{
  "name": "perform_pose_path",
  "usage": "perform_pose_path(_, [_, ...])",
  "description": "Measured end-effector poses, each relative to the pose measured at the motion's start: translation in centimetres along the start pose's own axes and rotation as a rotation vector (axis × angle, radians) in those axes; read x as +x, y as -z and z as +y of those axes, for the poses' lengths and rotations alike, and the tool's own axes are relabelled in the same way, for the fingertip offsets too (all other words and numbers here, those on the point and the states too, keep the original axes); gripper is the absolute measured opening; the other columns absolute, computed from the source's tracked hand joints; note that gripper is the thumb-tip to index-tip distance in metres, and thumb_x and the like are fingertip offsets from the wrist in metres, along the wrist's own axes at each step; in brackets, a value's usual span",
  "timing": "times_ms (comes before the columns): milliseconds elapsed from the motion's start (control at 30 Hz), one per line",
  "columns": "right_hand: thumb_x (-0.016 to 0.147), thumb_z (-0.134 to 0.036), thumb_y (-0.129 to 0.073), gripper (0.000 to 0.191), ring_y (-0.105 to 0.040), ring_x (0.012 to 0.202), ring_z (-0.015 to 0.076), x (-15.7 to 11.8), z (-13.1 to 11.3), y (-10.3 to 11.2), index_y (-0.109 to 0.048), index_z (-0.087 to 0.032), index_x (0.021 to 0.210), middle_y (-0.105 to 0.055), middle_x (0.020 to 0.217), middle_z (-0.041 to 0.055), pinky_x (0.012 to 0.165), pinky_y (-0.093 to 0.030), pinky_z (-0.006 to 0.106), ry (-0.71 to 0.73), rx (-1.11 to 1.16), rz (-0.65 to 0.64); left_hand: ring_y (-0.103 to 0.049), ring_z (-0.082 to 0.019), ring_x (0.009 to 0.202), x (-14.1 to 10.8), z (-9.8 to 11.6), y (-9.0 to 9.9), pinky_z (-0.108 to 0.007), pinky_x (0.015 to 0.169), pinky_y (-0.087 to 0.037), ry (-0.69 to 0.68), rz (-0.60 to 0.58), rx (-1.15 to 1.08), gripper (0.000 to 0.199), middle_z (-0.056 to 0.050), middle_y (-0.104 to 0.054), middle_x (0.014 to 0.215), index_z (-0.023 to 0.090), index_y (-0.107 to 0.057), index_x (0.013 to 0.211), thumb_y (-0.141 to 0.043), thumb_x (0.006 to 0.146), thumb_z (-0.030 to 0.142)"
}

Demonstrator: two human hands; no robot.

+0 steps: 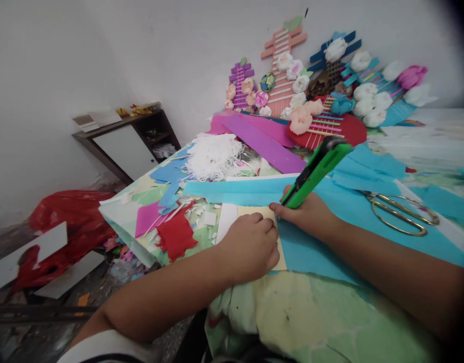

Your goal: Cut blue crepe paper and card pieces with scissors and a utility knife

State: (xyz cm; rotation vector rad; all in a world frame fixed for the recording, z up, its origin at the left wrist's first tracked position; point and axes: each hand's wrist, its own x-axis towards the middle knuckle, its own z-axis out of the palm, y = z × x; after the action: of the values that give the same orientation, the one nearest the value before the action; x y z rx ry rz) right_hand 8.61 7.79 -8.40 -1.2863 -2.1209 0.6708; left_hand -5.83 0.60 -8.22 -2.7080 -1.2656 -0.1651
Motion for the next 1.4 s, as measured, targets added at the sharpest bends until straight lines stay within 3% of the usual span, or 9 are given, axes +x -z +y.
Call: perform_pose_path(1400, [0.065, -0.048, -0.05, 0.032, -0.04, 0.049, 0.0099, -0.34, -0.15, 0.0, -0.04, -0.019, 0.057, -0.044, 0.05, -0.0035, 0.049, -0.031, 0.024, -0.013, 0.015, -0.065, -0.049, -0.023, 0.083, -0.23, 0.0, -0.12, -0.038, 0.076, -0.039, -0.011, -0.018, -0.015, 0.027, -0.009, -0.057, 0.086, 0.01, -0.059, 0.09, -0.039, 0.077, 0.024])
